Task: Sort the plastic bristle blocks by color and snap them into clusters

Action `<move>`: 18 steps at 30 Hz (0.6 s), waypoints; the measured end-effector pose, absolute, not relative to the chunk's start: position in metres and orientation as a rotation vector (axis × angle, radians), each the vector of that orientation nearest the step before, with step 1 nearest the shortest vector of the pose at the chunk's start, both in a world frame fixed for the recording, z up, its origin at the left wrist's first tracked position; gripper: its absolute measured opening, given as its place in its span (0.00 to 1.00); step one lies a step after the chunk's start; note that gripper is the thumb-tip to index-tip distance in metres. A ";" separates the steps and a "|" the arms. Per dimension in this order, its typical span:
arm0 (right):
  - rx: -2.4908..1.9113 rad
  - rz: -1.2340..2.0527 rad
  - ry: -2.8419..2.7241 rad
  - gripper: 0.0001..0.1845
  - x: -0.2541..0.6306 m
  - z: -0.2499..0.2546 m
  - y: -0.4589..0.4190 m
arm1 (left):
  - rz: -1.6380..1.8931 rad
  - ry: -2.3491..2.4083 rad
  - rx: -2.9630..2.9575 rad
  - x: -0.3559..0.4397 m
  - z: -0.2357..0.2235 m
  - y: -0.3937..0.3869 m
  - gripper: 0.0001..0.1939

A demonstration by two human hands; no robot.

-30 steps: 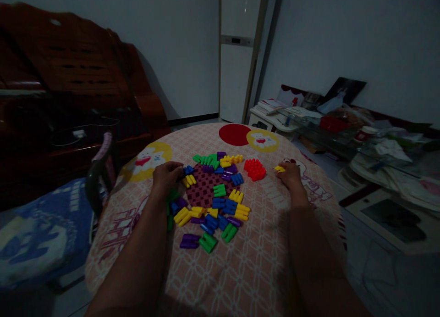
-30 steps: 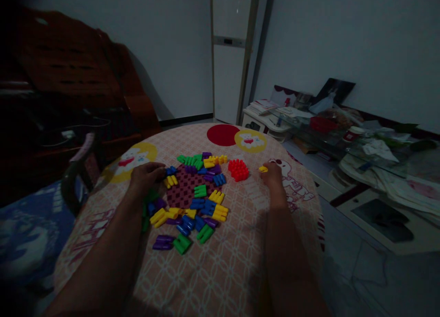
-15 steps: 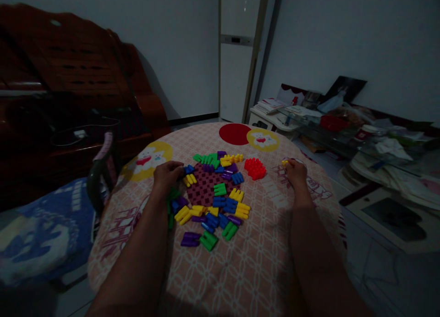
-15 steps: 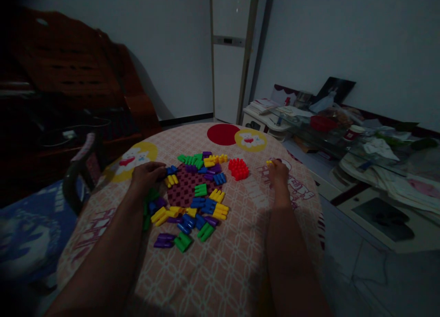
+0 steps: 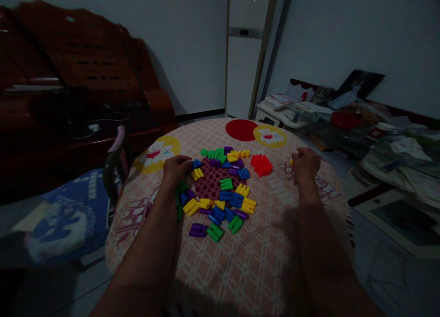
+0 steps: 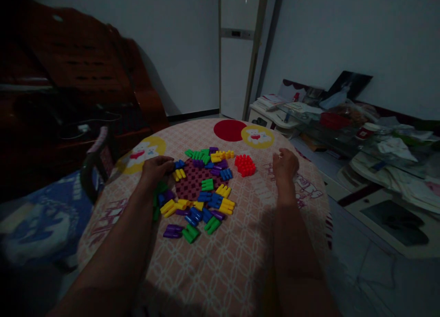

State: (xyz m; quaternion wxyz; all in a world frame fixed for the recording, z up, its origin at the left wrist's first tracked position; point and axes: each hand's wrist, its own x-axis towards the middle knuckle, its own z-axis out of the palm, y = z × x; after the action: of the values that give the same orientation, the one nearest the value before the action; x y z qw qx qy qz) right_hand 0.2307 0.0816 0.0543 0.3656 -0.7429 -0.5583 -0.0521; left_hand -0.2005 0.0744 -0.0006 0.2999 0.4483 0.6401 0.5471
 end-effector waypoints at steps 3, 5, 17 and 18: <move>-1.715 0.336 -1.840 0.12 0.199 0.084 0.068 | 1.461 1.673 1.177 -0.200 0.001 0.074 0.17; -1.592 0.655 -2.173 0.10 0.174 0.097 0.055 | 1.452 1.665 1.170 -0.201 0.001 0.075 0.17; -1.344 0.731 -2.870 0.05 0.098 0.078 0.021 | 1.409 1.657 1.136 -0.199 0.010 0.069 0.19; -1.343 0.753 -2.803 0.04 0.103 0.079 0.024 | 1.404 1.660 1.140 -0.198 0.011 0.068 0.19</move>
State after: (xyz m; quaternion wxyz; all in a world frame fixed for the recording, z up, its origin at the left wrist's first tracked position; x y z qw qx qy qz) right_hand 0.1026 0.0237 0.0794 -0.0282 -0.4197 -0.8761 0.2354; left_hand -0.1982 0.0675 0.0110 0.3368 0.4373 0.6367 0.5384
